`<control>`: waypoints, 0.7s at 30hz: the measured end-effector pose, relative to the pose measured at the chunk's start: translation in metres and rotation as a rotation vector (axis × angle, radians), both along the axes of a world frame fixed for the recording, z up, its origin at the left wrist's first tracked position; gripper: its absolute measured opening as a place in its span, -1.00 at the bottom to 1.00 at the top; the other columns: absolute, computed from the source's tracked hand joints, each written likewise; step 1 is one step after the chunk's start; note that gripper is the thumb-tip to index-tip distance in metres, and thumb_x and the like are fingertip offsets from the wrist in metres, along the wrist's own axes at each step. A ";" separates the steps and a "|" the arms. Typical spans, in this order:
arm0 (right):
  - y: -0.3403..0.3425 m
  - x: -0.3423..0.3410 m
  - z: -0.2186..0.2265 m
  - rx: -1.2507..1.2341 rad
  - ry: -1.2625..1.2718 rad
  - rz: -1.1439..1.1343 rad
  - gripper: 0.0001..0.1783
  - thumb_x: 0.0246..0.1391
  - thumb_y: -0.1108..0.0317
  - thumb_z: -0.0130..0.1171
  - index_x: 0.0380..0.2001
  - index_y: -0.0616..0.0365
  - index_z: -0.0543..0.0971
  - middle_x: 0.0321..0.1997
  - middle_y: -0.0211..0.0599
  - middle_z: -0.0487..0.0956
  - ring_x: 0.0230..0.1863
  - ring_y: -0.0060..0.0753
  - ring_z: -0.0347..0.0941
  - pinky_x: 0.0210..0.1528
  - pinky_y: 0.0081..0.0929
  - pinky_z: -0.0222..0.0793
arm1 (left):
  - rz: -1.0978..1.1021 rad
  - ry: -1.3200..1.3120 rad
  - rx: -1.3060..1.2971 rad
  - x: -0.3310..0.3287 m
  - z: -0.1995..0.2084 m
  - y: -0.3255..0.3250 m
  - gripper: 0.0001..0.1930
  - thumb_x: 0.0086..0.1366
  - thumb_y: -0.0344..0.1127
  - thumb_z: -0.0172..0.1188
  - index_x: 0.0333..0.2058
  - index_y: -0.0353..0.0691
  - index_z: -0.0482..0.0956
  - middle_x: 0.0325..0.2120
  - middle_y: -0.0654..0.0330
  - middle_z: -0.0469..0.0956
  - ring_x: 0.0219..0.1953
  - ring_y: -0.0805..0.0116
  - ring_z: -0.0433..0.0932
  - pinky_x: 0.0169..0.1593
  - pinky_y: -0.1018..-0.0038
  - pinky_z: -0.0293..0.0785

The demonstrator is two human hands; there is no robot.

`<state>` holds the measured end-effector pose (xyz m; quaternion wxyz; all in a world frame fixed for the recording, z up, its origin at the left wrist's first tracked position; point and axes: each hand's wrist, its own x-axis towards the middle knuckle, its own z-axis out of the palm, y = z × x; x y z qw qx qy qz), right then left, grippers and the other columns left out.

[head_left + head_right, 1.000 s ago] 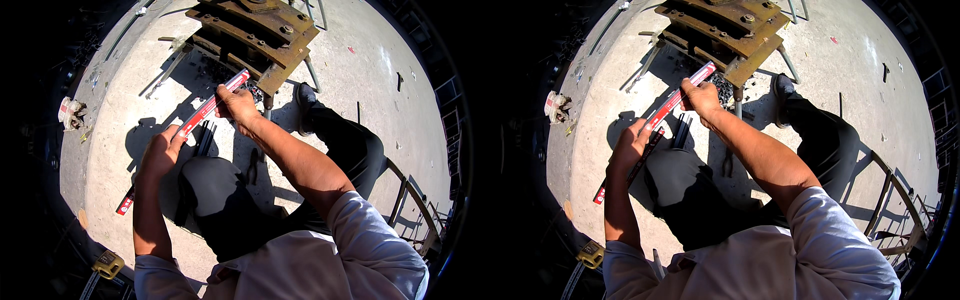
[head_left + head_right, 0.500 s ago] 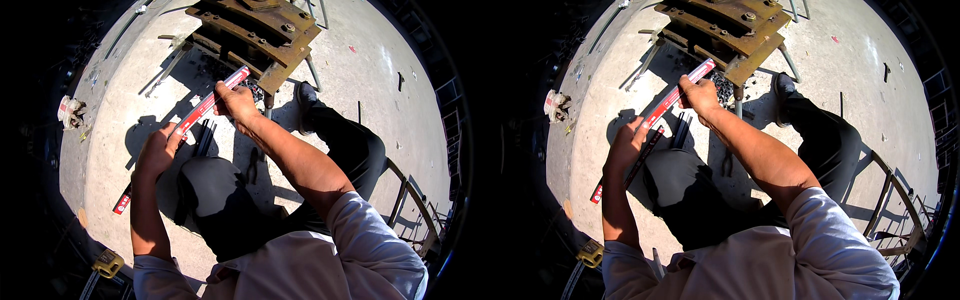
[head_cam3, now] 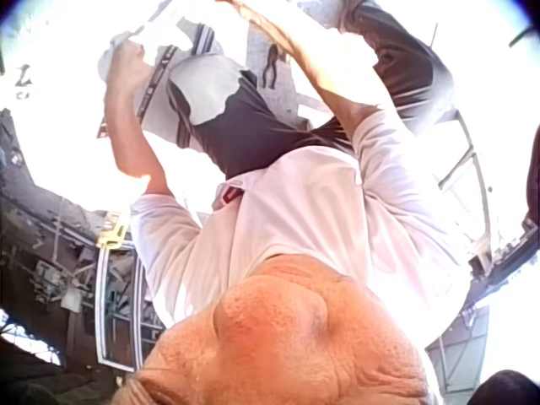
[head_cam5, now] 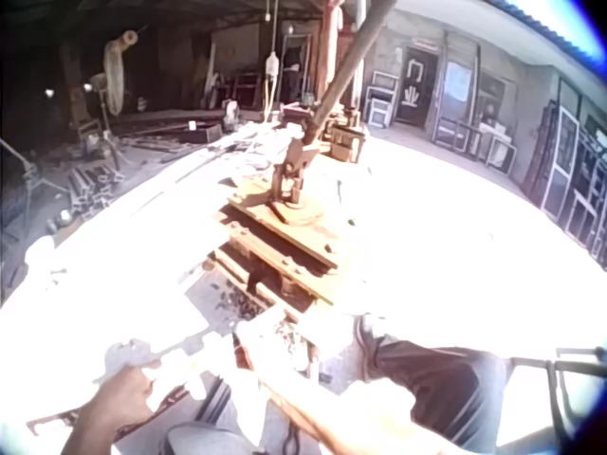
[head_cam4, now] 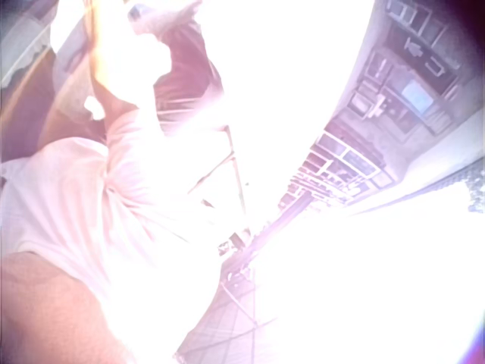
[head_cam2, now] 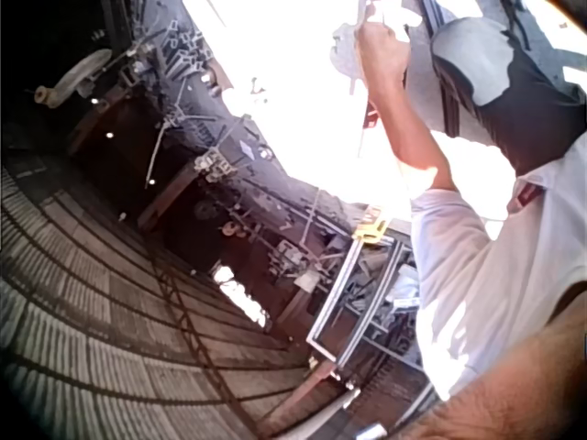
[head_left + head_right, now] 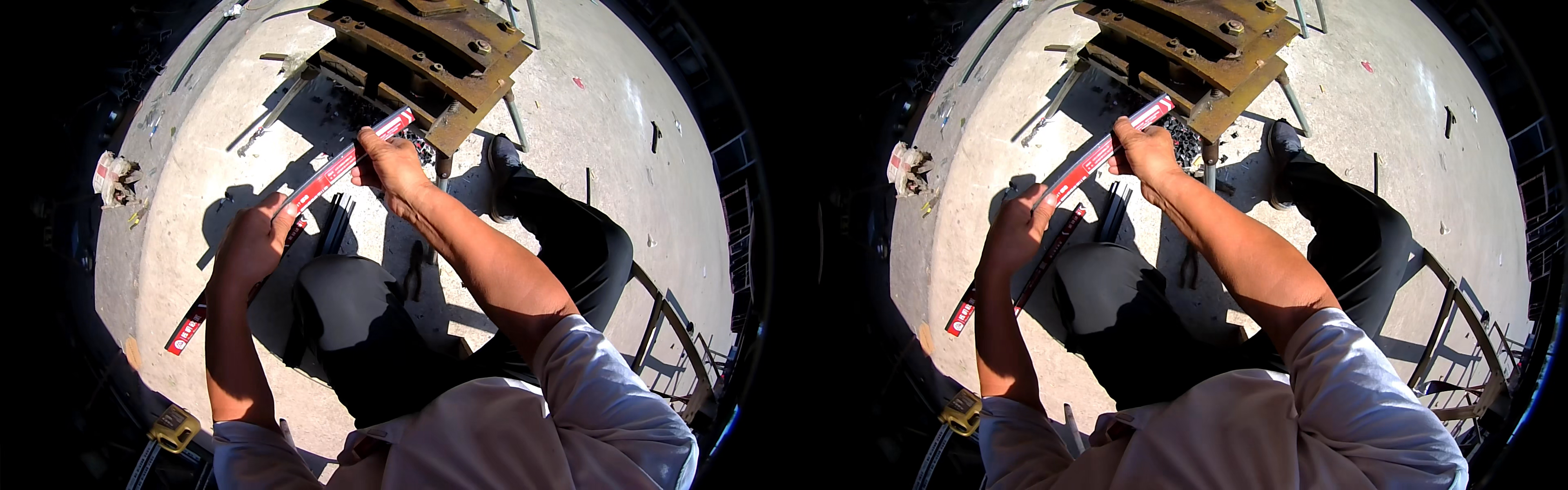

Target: The person retrieves a stack of metal profiles from a box, carries them to a manual press machine, and cuts them into shorter pieces one by one. The person repeatedly places each profile into the press, operates the lever to cut, and collects the cut pieces on the floor.

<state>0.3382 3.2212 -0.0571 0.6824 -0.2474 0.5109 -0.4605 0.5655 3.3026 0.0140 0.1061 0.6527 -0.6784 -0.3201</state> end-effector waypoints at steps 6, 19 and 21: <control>-0.001 -0.001 -0.001 0.000 0.072 -0.012 -0.56 0.36 0.10 0.24 -0.37 0.35 0.58 -0.48 -0.18 0.62 -0.61 -0.41 0.53 -0.56 -0.42 0.58 | 0.003 0.099 -0.010 0.001 -0.011 0.005 -0.68 0.57 -0.15 0.06 -0.16 -0.33 0.60 -0.54 -0.09 0.55 -0.48 -0.04 0.57 -0.30 0.17 0.46; -0.001 -0.004 -0.005 -0.020 0.153 -0.055 -0.51 0.30 0.11 0.28 -0.53 0.36 0.60 -0.56 -0.18 0.61 -0.64 -0.37 0.52 -0.61 -0.40 0.48 | 0.095 0.254 0.162 -0.011 -0.014 0.007 -0.70 0.58 -0.16 0.06 -0.20 -0.29 0.58 -0.62 0.36 0.34 -0.53 0.55 0.29 -0.44 0.40 0.28; -0.001 -0.006 -0.006 -0.024 0.171 -0.006 -0.54 0.28 0.11 0.28 -0.50 0.35 0.59 -0.54 -0.18 0.61 -0.64 -0.37 0.51 -0.60 -0.40 0.49 | 0.120 0.346 0.205 -0.011 -0.023 0.013 -0.70 0.58 -0.16 0.05 -0.20 -0.29 0.59 -0.62 0.35 0.33 -0.53 0.54 0.29 -0.44 0.37 0.28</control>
